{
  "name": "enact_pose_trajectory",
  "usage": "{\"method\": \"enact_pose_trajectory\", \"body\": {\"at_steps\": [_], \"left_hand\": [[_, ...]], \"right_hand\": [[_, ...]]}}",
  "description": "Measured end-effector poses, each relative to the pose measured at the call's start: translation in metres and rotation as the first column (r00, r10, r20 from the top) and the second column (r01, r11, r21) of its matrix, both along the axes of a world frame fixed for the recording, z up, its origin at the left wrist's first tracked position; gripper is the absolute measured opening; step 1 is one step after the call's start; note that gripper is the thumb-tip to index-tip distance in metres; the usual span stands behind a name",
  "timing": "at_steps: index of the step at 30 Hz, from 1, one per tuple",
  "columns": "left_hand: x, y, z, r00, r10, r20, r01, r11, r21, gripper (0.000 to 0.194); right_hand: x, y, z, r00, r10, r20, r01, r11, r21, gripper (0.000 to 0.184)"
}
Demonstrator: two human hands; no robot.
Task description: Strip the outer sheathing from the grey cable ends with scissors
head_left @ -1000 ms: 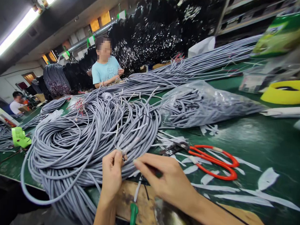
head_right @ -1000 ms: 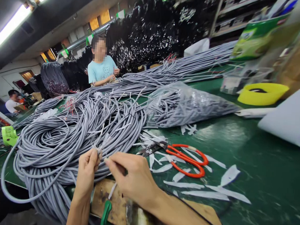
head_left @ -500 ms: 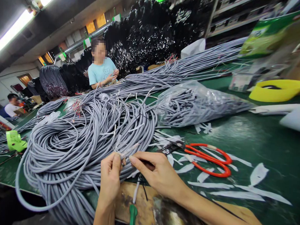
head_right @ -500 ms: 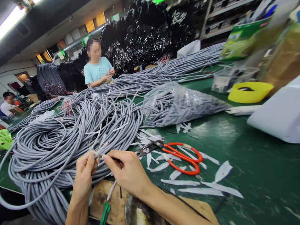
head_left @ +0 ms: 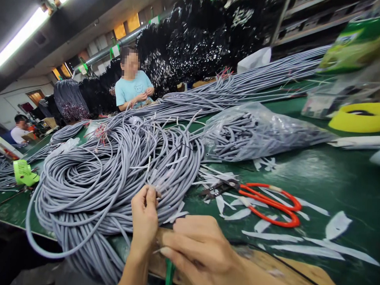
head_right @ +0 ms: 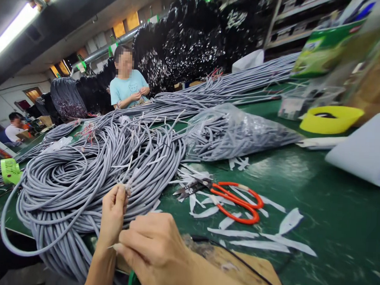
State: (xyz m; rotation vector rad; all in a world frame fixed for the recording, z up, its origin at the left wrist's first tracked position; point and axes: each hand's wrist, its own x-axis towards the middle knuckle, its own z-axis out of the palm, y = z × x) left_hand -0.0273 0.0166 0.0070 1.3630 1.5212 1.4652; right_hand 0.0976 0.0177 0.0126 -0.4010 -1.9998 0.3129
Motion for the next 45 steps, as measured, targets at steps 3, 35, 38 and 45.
{"method": "enact_pose_trajectory", "body": {"at_steps": [3,35,38,45], "left_hand": [[0.001,-0.002,-0.001,0.999,-0.001,0.032,0.0,1.0,0.023,0.041],[0.003,-0.007,0.0,0.999,-0.003,-0.033,0.004,1.0,0.011,0.038],[0.002,-0.009,-0.001,0.996,-0.017,-0.085,0.019,1.0,0.021,0.034],[0.006,-0.008,0.0,0.997,0.077,-0.02,-0.076,0.996,0.044,0.029]], "right_hand": [[0.001,0.008,-0.004,0.989,-0.14,-0.039,0.134,0.984,-0.12,0.034],[0.004,0.014,-0.004,0.941,-0.254,-0.222,0.095,0.831,-0.548,0.026],[-0.003,0.025,-0.007,0.945,-0.254,-0.206,0.029,0.692,-0.721,0.033],[-0.008,0.028,-0.012,0.95,-0.132,-0.281,-0.114,0.693,-0.712,0.012]]}}
